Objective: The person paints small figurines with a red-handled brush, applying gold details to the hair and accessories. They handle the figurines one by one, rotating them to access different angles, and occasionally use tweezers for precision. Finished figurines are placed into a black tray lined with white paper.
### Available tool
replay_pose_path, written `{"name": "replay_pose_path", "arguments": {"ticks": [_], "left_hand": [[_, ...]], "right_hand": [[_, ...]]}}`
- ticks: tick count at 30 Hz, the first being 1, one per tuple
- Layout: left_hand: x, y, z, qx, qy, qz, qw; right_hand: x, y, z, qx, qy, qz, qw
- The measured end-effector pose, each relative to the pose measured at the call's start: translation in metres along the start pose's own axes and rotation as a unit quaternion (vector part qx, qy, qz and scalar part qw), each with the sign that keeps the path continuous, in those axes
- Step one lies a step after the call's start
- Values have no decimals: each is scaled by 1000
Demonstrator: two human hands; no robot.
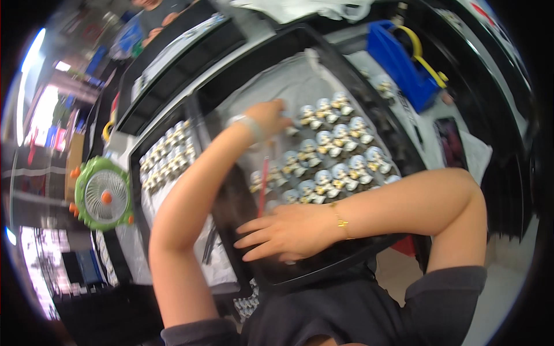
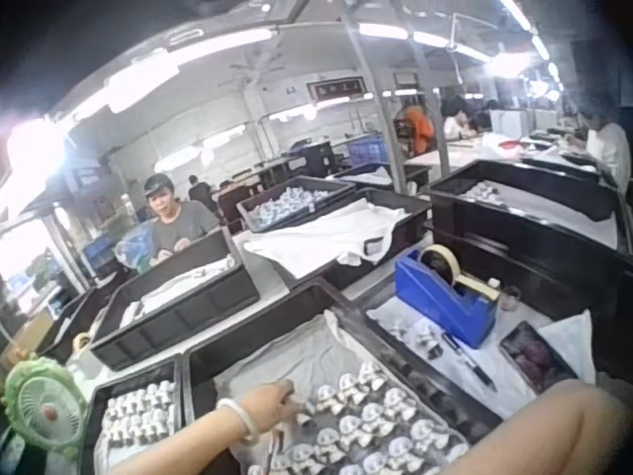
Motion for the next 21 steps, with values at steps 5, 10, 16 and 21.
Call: {"name": "replay_pose_path", "arguments": {"ticks": [5,10,16,21], "left_hand": [[-12,-77,-29,51,-393,165,903],[-9,-155,-30,43,-639,125,758],[19,-205,-34,3,-615,184,767],[31,-211,-32,-28,-647,180,741]], "right_hand": [[6,0,0,-12,3,14,1000],[5,0,0,-19,-6,34,999],[-1,3,-2,-2,3,28,1000],[15,4,-61,191,-267,-45,943]]}}
Point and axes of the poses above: each hand's wrist, its own y-axis towards the middle knuckle, its own x-axis out of the palm, z = x × y, the point moved 4 cm from there along y, towards the middle knuckle, and after that the axes turned 9 degrees about y, right-handed, at the moved point
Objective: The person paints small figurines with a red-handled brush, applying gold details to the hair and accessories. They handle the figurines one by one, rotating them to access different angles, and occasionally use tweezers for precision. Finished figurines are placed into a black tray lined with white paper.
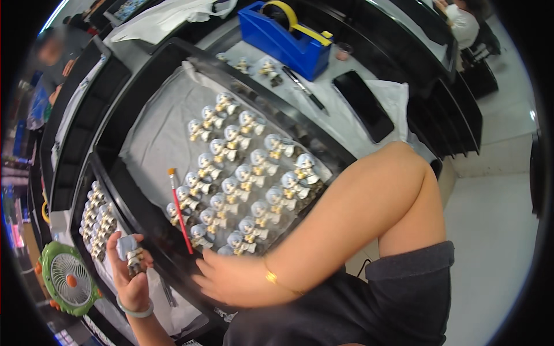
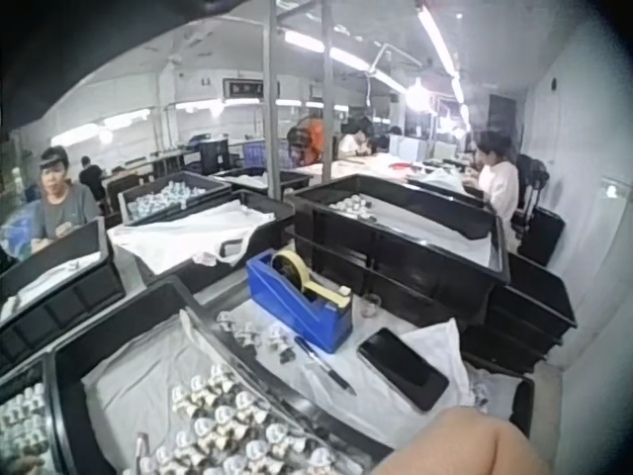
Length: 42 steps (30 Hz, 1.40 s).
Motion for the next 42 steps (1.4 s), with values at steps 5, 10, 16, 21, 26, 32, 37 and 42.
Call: {"name": "replay_pose_path", "arguments": {"ticks": [5,10,16,21,26,32,37,42], "left_hand": [[-5,0,-1,29,9,-14,999],[-9,-4,1,43,-3,37,998],[-3,2,5,109,-61,-69,990],[-5,-7,21,178,-45,-99,978],[-16,-17,27,248,344,32,905],[-11,-22,44,274,551,142,775],[-16,-23,45,251,576,148,763],[-19,-20,45,243,577,130,769]], "right_hand": [[-3,-34,-25,-35,117,33,992],[3,-44,-1,-16,160,199,967],[-39,-9,41,-41,185,147,971],[-52,29,56,-52,184,126,974],[-36,35,55,-108,158,105,976],[-6,34,48,-118,176,-15,977],[-3,36,51,-113,189,-36,975],[-1,36,53,-111,202,-44,972]]}}
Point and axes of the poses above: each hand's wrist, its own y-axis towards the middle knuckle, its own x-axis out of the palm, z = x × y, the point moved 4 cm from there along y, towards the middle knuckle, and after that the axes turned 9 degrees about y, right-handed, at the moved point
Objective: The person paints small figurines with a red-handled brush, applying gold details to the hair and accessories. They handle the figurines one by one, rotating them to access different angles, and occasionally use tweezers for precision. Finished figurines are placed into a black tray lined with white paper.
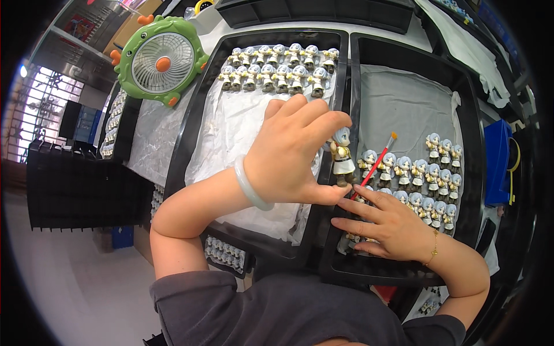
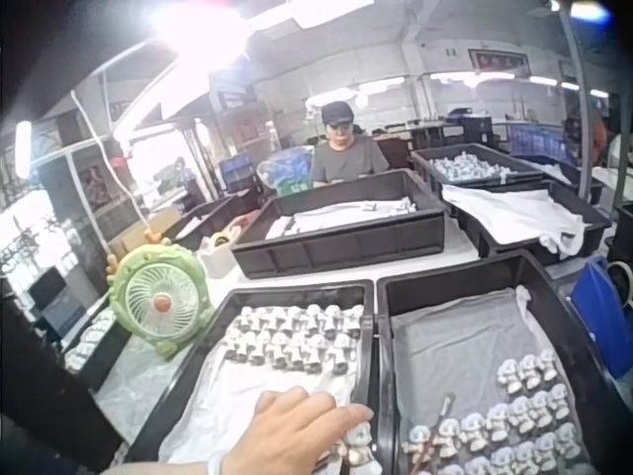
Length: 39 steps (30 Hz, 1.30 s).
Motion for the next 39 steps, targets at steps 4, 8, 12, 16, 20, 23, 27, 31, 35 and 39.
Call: {"name": "replay_pose_path", "arguments": {"ticks": [4,8,12,16,20,23,27,31,35,39], "left_hand": [[-19,6,-41,-34,-119,93,988],[-59,1,-132,-194,-207,139,949],[-35,-38,-210,-274,83,-16,958],[-3,-55,-203,-214,280,-184,917],[10,-64,-210,-226,303,-243,893],[17,-72,-213,-211,331,-300,870],[15,-75,-214,-201,346,-293,868],[9,-47,-190,-222,365,-265,865],[23,42,-100,-20,86,-74,993],[92,122,-2,90,-65,-138,984]], "right_hand": [[0,0,2,4,15,-1,1000],[-1,1,0,-10,14,12,1000],[-2,0,-3,-20,16,17,1000],[0,-4,1,-20,31,32,999],[-5,1,8,-23,22,51,998],[-1,-7,1,-18,46,43,998],[3,-7,4,-21,41,48,998],[2,-8,3,-17,43,46,998],[7,-12,7,-12,47,47,998],[10,-15,8,-25,10,50,998]]}}
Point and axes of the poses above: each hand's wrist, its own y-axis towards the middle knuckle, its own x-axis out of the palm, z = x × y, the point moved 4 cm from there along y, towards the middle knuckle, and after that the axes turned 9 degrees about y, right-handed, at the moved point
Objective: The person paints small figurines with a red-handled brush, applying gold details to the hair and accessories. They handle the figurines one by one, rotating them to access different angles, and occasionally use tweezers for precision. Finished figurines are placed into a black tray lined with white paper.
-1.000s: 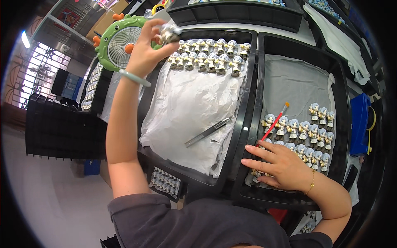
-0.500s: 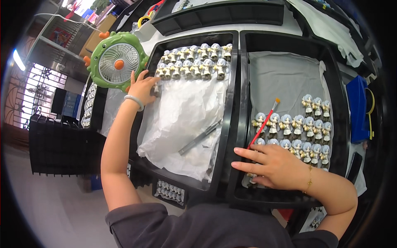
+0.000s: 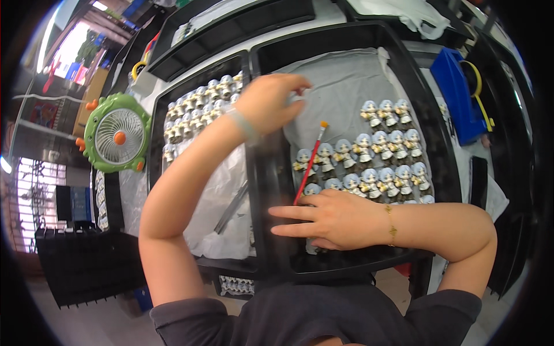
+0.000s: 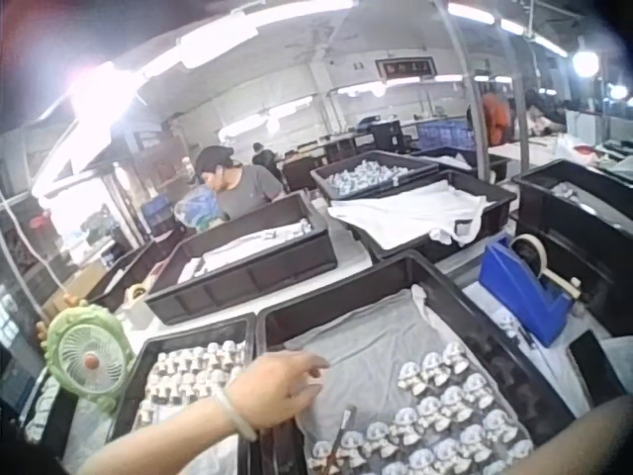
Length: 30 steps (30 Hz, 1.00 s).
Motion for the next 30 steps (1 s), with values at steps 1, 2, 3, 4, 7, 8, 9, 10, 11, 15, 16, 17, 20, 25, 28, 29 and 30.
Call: {"name": "replay_pose_path", "arguments": {"ticks": [1,2,3,4,7,8,9,10,11,15,16,17,20,25,28,29,30], "left_hand": [[16,24,11,-9,-6,-38,999],[33,48,22,-17,-13,-78,997],[53,71,28,-32,-3,-107,994],[71,88,33,-50,9,-137,989],[99,108,46,-102,13,-274,956],[102,110,46,-90,-1,-275,957],[102,107,42,-80,-16,-276,958],[100,104,36,-71,-30,-279,957],[87,98,36,-95,-31,-275,956],[37,42,17,-75,-344,-119,928],[26,25,24,-96,-460,-110,876],[15,6,30,-121,-569,-94,808],[-5,-51,31,-110,-769,-92,623],[-21,-123,35,-41,-637,-40,769],[-22,-142,39,-55,-642,18,765],[-21,-146,39,-55,-662,38,747],[-21,-150,38,-55,-681,57,728]], "right_hand": [[0,1,-1,-11,-11,10,1000],[0,1,-2,-10,-18,4,1000],[0,0,-2,-6,-25,-2,1000],[1,0,-2,-5,-29,-7,1000],[3,-2,0,-22,-21,27,999],[3,-3,1,-25,-19,34,999],[3,-3,1,-21,-19,27,999],[3,-3,1,-18,-17,21,999],[3,-3,1,-14,-16,15,1000],[6,-1,-1,-11,-11,4,1000],[6,-3,2,-7,-6,8,1000],[7,-4,5,-8,1,8,1000],[3,-3,4,-5,19,-1,1000],[-2,4,1,10,71,2,997],[-6,8,-1,18,65,-18,998],[-5,9,0,16,62,-7,998],[-5,12,-1,9,67,-7,998]]}}
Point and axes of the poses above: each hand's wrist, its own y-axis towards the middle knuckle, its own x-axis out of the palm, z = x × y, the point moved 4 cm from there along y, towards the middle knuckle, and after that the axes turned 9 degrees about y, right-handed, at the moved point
